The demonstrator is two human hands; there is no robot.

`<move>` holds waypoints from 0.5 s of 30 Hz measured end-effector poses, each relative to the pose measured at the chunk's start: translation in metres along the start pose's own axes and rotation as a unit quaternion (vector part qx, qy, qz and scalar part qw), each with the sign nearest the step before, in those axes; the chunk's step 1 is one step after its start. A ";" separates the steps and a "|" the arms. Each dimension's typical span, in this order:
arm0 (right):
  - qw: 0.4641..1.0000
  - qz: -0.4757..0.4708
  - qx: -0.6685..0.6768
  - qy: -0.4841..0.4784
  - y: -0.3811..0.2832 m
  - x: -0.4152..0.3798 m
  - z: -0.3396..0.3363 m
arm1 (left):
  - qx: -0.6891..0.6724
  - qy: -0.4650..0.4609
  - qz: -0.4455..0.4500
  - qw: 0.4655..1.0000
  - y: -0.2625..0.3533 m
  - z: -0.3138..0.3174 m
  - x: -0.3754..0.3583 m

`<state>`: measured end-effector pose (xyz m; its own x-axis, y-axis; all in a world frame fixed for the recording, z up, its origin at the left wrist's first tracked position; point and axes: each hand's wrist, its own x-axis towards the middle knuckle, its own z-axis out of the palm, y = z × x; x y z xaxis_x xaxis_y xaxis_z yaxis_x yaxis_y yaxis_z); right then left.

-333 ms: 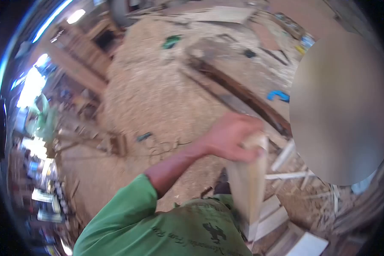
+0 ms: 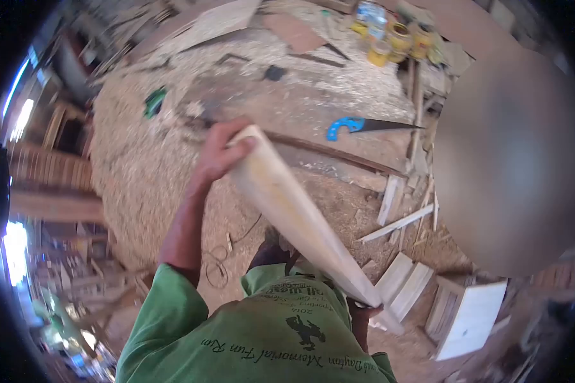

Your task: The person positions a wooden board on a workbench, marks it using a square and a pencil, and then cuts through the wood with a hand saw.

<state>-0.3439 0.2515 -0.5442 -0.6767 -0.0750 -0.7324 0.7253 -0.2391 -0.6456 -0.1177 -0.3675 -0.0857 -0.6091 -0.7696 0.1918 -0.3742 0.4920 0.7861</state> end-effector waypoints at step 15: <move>0.981 0.160 0.108 0.021 0.093 -0.053 0.406 | 0.031 0.083 -0.093 0.992 -0.493 -0.217 0.154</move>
<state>-0.2924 -0.1595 -0.4777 -0.4088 -0.1408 -0.9017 0.8535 -0.4089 -0.3231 0.1242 -0.8170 -0.3164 -0.4042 -0.9030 0.1457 -0.5143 0.3561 0.7802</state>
